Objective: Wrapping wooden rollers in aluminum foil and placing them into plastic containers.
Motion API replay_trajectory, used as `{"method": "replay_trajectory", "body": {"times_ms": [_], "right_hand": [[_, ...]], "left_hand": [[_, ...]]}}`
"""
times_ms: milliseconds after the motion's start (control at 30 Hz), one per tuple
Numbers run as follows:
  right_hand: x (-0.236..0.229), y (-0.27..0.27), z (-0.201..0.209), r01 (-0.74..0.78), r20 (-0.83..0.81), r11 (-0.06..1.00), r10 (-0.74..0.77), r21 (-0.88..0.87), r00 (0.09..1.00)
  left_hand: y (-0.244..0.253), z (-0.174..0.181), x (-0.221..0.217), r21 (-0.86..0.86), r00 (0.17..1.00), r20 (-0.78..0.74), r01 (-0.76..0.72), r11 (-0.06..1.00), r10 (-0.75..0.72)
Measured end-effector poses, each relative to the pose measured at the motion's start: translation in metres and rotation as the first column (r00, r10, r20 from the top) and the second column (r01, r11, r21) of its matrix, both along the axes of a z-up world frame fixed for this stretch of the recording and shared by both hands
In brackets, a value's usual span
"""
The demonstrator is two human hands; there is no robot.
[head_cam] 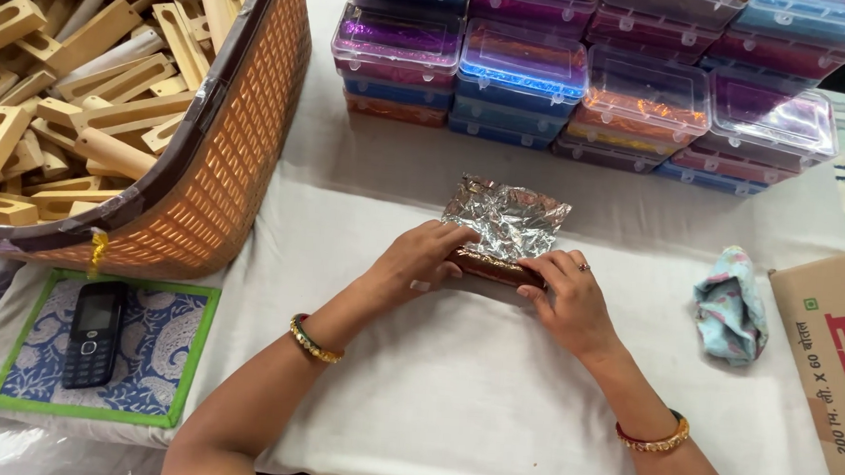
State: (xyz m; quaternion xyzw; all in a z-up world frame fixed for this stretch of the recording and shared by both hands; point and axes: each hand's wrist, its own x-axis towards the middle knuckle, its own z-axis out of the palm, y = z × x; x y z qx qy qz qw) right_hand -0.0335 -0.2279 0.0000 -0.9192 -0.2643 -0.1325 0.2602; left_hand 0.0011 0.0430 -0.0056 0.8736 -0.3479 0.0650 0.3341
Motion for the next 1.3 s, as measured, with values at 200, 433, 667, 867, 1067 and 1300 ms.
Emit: {"method": "replay_trajectory", "body": {"times_ms": [200, 433, 667, 867, 1067, 1300], "right_hand": [[-0.003, 0.001, -0.002, 0.031, 0.074, 0.994, -0.023, -0.105, 0.997], [-0.009, 0.004, 0.005, 0.041, 0.090, 0.986, -0.027, -0.164, 0.996], [-0.019, 0.007, 0.010, 0.091, 0.110, 0.978, -0.071, -0.188, 0.991], [-0.023, 0.012, 0.018, 0.106, 0.064, 0.972, -0.095, -0.209, 0.993], [-0.020, 0.004, 0.013, 0.105, 0.032, 0.982, -0.101, -0.156, 0.994], [-0.019, 0.007, 0.014, 0.123, -0.002, 0.981, -0.125, -0.149, 0.992]], "left_hand": [[0.000, -0.002, 0.007, -0.037, 0.991, -0.127, -0.044, 0.998, 0.039], [0.006, -0.003, 0.008, -0.112, 0.946, -0.323, -0.077, 0.991, 0.037], [0.014, 0.008, -0.001, -0.079, 0.973, -0.229, -0.032, 0.996, 0.013], [0.012, 0.014, -0.004, -0.088, 0.956, -0.293, -0.062, 0.994, 0.034], [0.018, -0.014, 0.008, -0.060, 0.999, -0.038, 0.000, 0.998, -0.002], [0.019, -0.019, 0.018, 0.006, 0.970, 0.239, -0.041, 0.999, 0.039]]}}
